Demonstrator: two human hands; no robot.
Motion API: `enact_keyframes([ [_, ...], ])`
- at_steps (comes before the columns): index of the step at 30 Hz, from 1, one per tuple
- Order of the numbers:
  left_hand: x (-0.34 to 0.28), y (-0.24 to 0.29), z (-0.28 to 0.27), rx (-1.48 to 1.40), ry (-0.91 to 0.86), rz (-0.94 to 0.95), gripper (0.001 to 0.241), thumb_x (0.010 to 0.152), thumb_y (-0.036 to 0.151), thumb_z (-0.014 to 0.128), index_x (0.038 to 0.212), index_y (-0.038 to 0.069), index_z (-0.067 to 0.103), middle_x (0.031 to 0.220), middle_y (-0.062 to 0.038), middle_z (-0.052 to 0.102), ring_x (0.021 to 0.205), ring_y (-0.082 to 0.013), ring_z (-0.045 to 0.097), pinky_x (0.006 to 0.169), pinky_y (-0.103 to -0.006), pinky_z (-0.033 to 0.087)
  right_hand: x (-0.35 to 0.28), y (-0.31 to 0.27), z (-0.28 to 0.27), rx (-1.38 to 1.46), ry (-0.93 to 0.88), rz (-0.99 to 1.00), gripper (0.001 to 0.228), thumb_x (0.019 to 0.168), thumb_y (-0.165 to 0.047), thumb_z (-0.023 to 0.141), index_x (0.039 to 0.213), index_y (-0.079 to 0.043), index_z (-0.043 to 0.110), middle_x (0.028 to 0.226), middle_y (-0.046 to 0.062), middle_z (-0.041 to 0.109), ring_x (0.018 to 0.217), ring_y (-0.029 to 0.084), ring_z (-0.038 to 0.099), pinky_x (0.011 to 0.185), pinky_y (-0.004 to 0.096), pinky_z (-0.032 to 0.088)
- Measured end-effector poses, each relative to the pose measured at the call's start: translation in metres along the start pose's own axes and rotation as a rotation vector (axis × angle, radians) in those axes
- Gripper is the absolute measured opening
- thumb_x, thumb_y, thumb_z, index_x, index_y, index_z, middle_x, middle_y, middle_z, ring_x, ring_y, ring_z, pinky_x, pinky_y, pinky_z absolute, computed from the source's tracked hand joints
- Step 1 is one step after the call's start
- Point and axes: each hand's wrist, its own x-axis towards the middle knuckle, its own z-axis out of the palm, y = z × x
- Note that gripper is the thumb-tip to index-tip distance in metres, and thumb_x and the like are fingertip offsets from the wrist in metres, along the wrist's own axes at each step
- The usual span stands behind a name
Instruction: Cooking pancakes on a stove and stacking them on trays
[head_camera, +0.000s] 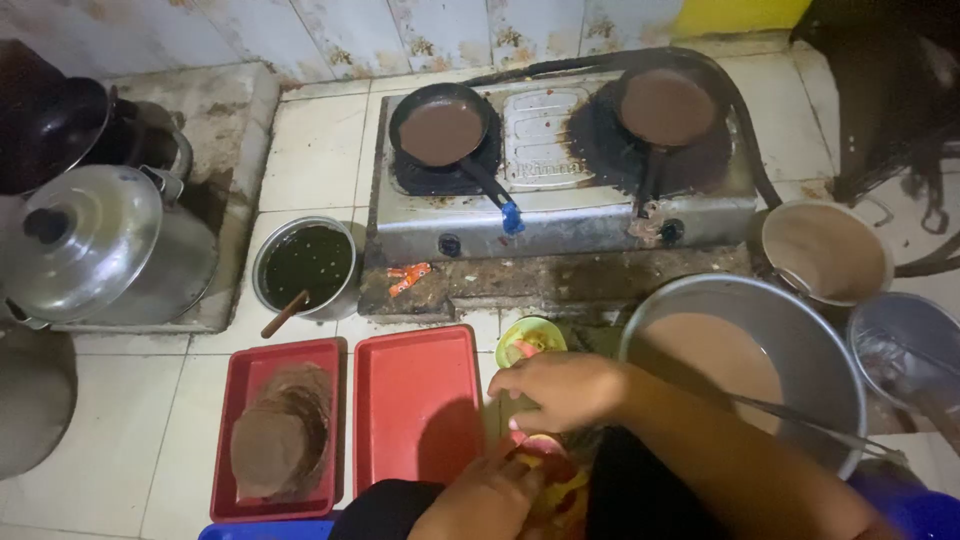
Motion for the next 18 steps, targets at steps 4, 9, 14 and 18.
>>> enact_keyframes([
  [4,-0.002,-0.001,0.010,-0.023,-0.093,-0.073,0.071,0.094,0.038,0.067,0.145,-0.007,0.047,0.152,-0.031,0.038,0.142,-0.0527,0.028,0.115,-0.0573,0.022,0.004,-0.009,-0.012,0.000,-0.100,0.008,0.052,0.093,-0.030,0.057,0.140,-0.010,0.055,0.123,0.013,0.069,0.098,0.029,0.071,0.085,0.041,0.058],
  [9,0.000,-0.015,0.029,-0.019,-0.172,-0.167,0.052,0.100,0.015,0.045,0.146,-0.009,0.045,0.152,-0.027,0.040,0.149,-0.0467,0.022,0.119,-0.0568,0.018,0.017,0.004,-0.051,0.170,0.323,-0.117,0.044,0.093,-0.018,0.060,0.136,-0.006,0.060,0.138,0.017,0.063,0.126,0.030,0.062,0.105,0.049,0.050],
  [14,-0.014,0.010,-0.007,0.169,0.364,0.182,0.048,0.102,0.028,0.052,0.149,0.019,0.054,0.132,-0.016,0.058,0.106,-0.0402,0.058,0.096,-0.0484,0.043,0.089,0.107,-0.097,0.337,0.694,0.249,0.038,0.095,-0.021,0.057,0.130,-0.010,0.068,0.112,0.007,0.076,0.086,0.018,0.070,0.074,0.034,0.058],
  [18,-0.035,0.018,-0.004,0.325,0.577,0.210,0.052,0.096,0.014,0.064,0.147,0.021,0.054,0.122,-0.012,0.063,0.092,-0.0374,0.067,0.080,-0.0472,0.058,0.179,0.232,-0.095,0.215,0.860,0.539,0.046,0.094,-0.054,0.059,0.126,-0.026,0.075,0.115,0.007,0.076,0.117,0.031,0.068,0.101,0.049,0.052],
])
